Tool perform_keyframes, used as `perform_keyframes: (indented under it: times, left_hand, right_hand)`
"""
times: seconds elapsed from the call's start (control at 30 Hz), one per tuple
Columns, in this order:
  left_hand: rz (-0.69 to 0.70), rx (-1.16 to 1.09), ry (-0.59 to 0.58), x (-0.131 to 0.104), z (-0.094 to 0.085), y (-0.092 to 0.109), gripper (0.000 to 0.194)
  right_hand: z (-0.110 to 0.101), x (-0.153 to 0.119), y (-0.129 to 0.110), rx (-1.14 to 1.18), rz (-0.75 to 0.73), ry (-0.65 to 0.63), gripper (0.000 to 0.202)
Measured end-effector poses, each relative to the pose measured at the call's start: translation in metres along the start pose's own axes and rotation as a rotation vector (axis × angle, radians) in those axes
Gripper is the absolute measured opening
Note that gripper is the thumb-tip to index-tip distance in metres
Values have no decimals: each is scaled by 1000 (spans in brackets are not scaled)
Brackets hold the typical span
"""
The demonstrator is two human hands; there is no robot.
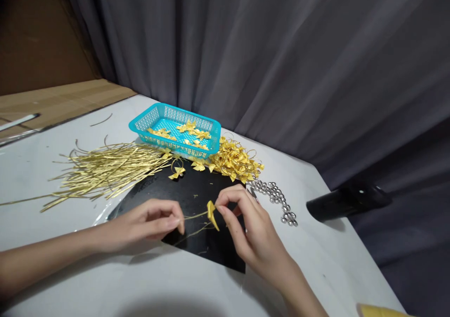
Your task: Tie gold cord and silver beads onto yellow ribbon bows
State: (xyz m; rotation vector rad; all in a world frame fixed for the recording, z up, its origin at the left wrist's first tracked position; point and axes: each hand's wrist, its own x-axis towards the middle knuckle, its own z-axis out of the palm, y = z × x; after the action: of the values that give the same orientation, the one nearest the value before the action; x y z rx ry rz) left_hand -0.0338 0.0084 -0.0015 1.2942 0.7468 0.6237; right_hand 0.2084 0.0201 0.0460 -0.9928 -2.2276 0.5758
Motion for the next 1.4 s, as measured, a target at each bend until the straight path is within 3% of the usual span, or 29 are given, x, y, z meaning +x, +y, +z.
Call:
perform_keyframes:
  times: [0.1,0.23,0.37,0.47,0.7,0.83,0.97,1.4]
  left_hand:
    - [15,105,154,-4,1,5,38]
    - [54,-10,318,-3,3,3,41]
    - [55,-271,136,-1,9,-1,26]
    - [10,-383,25,0,14,-4,27]
    - [-99,-416,64,2,20,-15,34]
    - [-41,-441,77,4,21,-12,15]
    - [-17,-395,69,4,19,-6,9]
    - [31,-249,141,2,15,-7,17]
  right_hand:
    - [2,0,-6,-25,-53,-16,14]
    - [6,0,-11,-3,-88,-36,16]
    - [13,-1,-14,10,-101,-69,16]
    - [18,-2,-15,-4,-95,-103,16]
    - [24,-3,-14,-19,-67,-133,17]
    - [26,-4,-12,-3,-59,-144,15]
    - [25,-4,-10,4,-46,-146,15]
    - [24,-5,-12,12,-24,-162,13]
